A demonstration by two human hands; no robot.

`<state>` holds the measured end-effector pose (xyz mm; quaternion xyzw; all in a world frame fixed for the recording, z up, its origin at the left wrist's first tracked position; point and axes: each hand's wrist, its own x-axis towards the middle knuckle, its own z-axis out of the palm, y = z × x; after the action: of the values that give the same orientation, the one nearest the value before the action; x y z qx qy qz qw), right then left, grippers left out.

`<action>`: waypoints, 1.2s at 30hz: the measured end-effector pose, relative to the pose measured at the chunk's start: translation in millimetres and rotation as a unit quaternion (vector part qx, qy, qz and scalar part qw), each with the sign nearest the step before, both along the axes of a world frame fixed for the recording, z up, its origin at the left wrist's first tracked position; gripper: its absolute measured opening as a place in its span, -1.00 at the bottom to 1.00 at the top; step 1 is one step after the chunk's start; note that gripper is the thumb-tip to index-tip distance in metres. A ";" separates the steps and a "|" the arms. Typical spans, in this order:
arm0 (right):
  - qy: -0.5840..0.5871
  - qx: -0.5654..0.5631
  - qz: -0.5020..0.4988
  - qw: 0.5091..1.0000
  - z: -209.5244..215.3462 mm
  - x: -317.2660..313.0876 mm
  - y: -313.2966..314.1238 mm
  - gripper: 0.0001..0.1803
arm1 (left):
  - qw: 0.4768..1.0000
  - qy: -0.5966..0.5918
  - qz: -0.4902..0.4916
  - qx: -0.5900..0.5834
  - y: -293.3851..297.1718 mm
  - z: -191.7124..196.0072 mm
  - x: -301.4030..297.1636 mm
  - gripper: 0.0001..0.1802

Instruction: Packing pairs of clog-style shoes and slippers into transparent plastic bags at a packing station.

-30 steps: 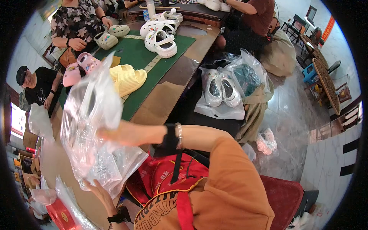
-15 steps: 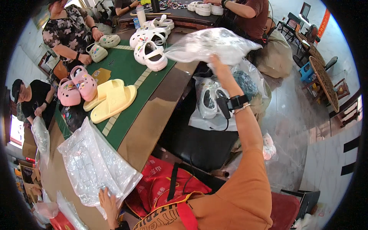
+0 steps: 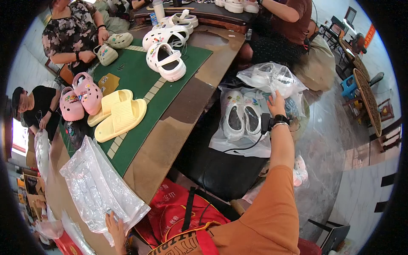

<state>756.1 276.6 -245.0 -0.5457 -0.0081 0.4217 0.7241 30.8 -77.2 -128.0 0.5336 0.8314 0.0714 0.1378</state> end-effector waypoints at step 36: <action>-0.427 0.364 0.754 0.342 165.0 -530.7 -173.9 -0.74 | 0.970 -0.067 -0.151 0.180 45.1 21.7 37.5 -0.85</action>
<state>225.4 102.7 -80.0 -0.0975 -0.8767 0.4543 0.1248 68.2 -32.2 -106.2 0.6631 0.7032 0.2342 0.1043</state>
